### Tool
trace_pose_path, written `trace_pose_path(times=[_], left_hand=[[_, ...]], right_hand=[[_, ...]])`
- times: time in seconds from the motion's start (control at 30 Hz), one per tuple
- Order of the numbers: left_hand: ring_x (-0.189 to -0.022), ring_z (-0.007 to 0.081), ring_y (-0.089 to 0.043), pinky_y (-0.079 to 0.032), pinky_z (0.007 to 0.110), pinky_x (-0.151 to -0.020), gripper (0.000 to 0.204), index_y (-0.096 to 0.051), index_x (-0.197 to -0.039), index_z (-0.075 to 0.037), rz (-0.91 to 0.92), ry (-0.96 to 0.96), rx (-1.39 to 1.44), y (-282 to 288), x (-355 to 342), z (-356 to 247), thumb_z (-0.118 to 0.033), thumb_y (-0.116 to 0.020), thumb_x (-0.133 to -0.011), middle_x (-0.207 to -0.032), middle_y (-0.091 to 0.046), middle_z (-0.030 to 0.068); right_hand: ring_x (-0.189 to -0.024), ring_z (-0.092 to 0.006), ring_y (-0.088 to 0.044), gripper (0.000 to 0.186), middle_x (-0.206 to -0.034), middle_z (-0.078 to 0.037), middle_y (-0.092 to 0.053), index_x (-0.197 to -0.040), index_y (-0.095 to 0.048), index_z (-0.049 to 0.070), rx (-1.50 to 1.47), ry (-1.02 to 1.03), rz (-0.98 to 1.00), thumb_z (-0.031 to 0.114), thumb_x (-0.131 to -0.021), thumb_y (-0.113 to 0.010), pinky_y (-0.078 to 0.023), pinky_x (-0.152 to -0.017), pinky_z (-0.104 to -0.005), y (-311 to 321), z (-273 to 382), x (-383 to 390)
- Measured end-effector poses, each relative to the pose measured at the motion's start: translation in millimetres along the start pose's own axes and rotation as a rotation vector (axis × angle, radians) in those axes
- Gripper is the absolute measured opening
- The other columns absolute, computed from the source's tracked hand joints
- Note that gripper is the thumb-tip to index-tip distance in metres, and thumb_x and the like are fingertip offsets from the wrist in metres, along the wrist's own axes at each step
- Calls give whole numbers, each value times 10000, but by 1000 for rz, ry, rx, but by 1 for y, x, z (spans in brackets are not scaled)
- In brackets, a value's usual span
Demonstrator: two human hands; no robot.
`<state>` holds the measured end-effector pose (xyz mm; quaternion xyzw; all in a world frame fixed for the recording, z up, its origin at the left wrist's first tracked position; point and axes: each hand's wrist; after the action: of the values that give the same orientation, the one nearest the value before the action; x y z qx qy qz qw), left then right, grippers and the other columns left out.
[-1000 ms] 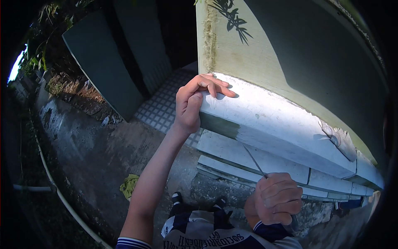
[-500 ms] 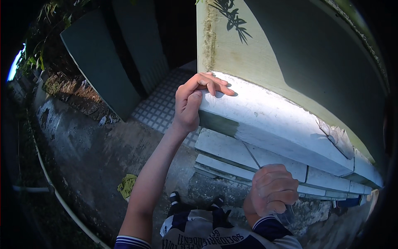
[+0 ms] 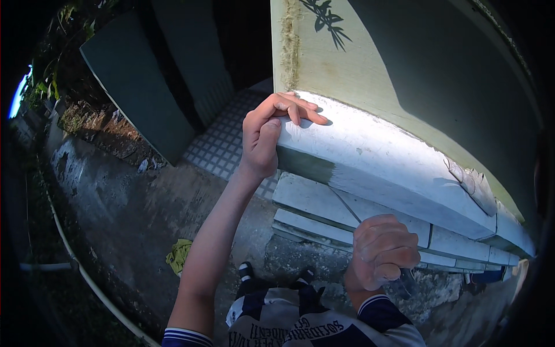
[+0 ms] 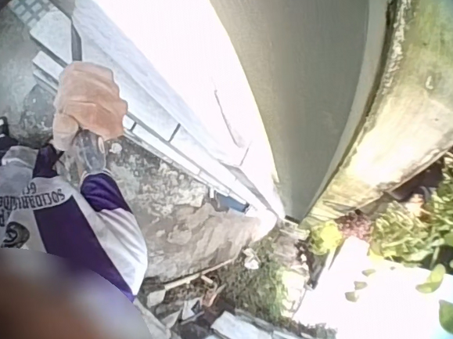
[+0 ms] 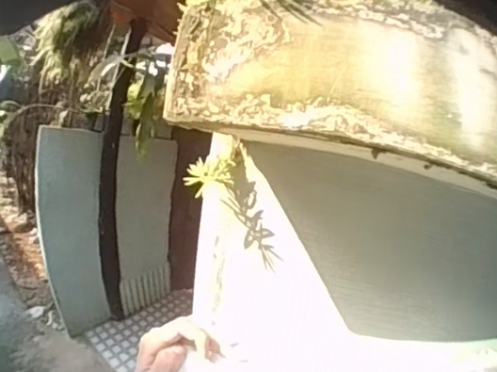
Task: The person is scraping the old paint and applying some putty to the wall.
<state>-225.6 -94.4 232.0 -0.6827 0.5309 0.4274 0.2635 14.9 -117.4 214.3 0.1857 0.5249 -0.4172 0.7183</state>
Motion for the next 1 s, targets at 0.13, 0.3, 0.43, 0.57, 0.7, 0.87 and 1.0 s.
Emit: trace_pose_path(times=[0.13, 0.3, 0.43, 0.57, 0.7, 0.87, 1.0], left_hand=[[-1035, 254, -651, -462, 412, -991, 198, -526, -857, -43, -5, 11, 2, -2, -1, 0, -100, -338, -832, -934, -729, 200], [-1035, 251, -650, -463, 409, -982, 192, -522, -856, -42, -3, 7, -24, -2, 2, 0, -110, -344, -834, -940, -728, 203], [-1038, 251, -650, -468, 405, -975, 190, -520, -854, -41, 5, 2, -6, -2, 1, 1, -111, -344, -837, -926, -730, 198], [-1046, 250, -647, -470, 405, -976, 186, -516, -850, -42, -10, 21, 4, -2, -2, -1, -108, -342, -839, -910, -733, 188], [-1054, 248, -644, -468, 409, -984, 183, -511, -844, -44, -19, 8, -32, -1, 0, -1, -104, -338, -840, -919, -735, 185], [-1055, 252, -642, -460, 411, -1000, 179, -513, -840, -52, -11, -2, -11, -1, 0, 0, -94, -338, -835, -922, -737, 179], [-1056, 255, -643, -457, 412, -1004, 180, -517, -838, -59, -18, 5, -22, -4, 0, -2, -91, -340, -834, -920, -740, 175]], right_hand=[[-405, -165, -532, 484, -547, -24, -567, -630, -462, 110, 33, 55, 4, 414, -972, -620, -471, -454, -307, 0, 1, -1], [-416, -152, -519, 475, -543, -20, -551, -648, -470, 95, 42, 170, 9, 408, -971, -622, -452, -408, -307, 0, 12, 1], [-443, -168, -559, 446, -547, -26, -573, -639, -471, 92, 92, 14, -39, 350, -956, -648, -482, -485, -302, 0, -4, 6], [-433, -159, -554, 471, -528, -18, -567, -623, -455, 105, 76, 50, 56, 374, -971, -624, -493, -499, -297, 6, 1, -2], [-414, -155, -545, 477, -514, -11, -554, -628, -449, 109, 17, 135, 32, 385, -980, -613, -500, -469, -321, 8, 6, 3], [-411, -159, -535, 481, -520, -17, -556, -629, -451, 108, 56, -89, 1, 398, -977, -614, -495, -434, -329, -4, 0, -1], [-437, -163, -555, 481, -540, -26, -577, -631, -463, 106, 119, 143, -24, 410, -970, -618, -521, -465, -328, -2, 2, -1]])
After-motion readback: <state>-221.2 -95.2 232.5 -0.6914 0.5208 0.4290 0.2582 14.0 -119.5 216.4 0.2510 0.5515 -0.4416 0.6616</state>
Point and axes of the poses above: each hand's wrist, its own x-axis away from the middle knuckle, its own y-axis out of the back of the hand, z = x × y
